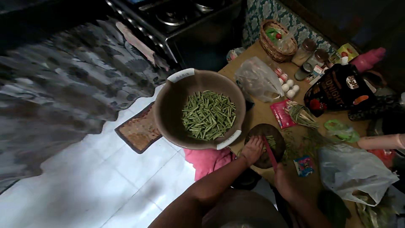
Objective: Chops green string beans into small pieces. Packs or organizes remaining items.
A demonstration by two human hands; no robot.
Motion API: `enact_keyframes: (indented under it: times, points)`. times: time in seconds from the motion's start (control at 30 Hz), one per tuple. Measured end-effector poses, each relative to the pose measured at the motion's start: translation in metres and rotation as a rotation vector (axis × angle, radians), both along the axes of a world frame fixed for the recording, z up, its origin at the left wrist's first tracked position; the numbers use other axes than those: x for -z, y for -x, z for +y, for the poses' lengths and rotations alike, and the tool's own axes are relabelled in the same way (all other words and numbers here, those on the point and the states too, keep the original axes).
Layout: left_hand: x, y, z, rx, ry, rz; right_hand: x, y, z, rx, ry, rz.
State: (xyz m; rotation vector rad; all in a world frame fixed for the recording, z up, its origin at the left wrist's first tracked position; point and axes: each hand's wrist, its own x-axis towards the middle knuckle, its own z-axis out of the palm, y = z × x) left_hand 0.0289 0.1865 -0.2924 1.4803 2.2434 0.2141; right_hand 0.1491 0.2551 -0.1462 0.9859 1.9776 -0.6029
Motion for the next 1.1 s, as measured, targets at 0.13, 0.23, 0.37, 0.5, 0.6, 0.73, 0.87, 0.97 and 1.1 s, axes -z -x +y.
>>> enact_keyframes:
  times: [0.13,0.23,0.37,0.5,0.6,0.73,0.87,0.97,1.1]
  points:
    - [-0.003,0.001,0.001,0.017,0.022,-0.018,0.001,0.005,0.002,-0.051,-0.012,-0.061]
    - [-0.003,0.001,0.002,0.039,0.007,0.021,0.009,0.005,0.001,-0.063,-0.041,-0.076]
    - [-0.002,0.0,0.0,0.06,0.0,0.06,0.046,0.0,-0.006,0.02,-0.095,0.004]
    - [0.005,0.001,0.0,0.048,-0.056,0.091,0.075,-0.002,-0.006,0.115,-0.087,0.145]
    - [0.003,0.001,-0.005,0.052,-0.041,0.069,0.077,0.0,-0.004,0.109,-0.074,0.204]
    - [0.003,-0.003,-0.018,0.034,-0.054,0.066,0.07,-0.02,0.008,0.101,-0.084,0.399]
    - [0.003,-0.003,-0.021,0.008,-0.04,0.012,0.071,-0.059,0.041,0.311,-0.251,0.623]
    - [-0.004,-0.001,-0.019,0.001,0.029,-0.049,0.082,-0.081,0.076,0.338,-0.435,0.519]
    - [-0.002,-0.002,-0.019,0.004,0.032,-0.033,0.107,-0.091,0.094,0.074,-0.686,0.407]
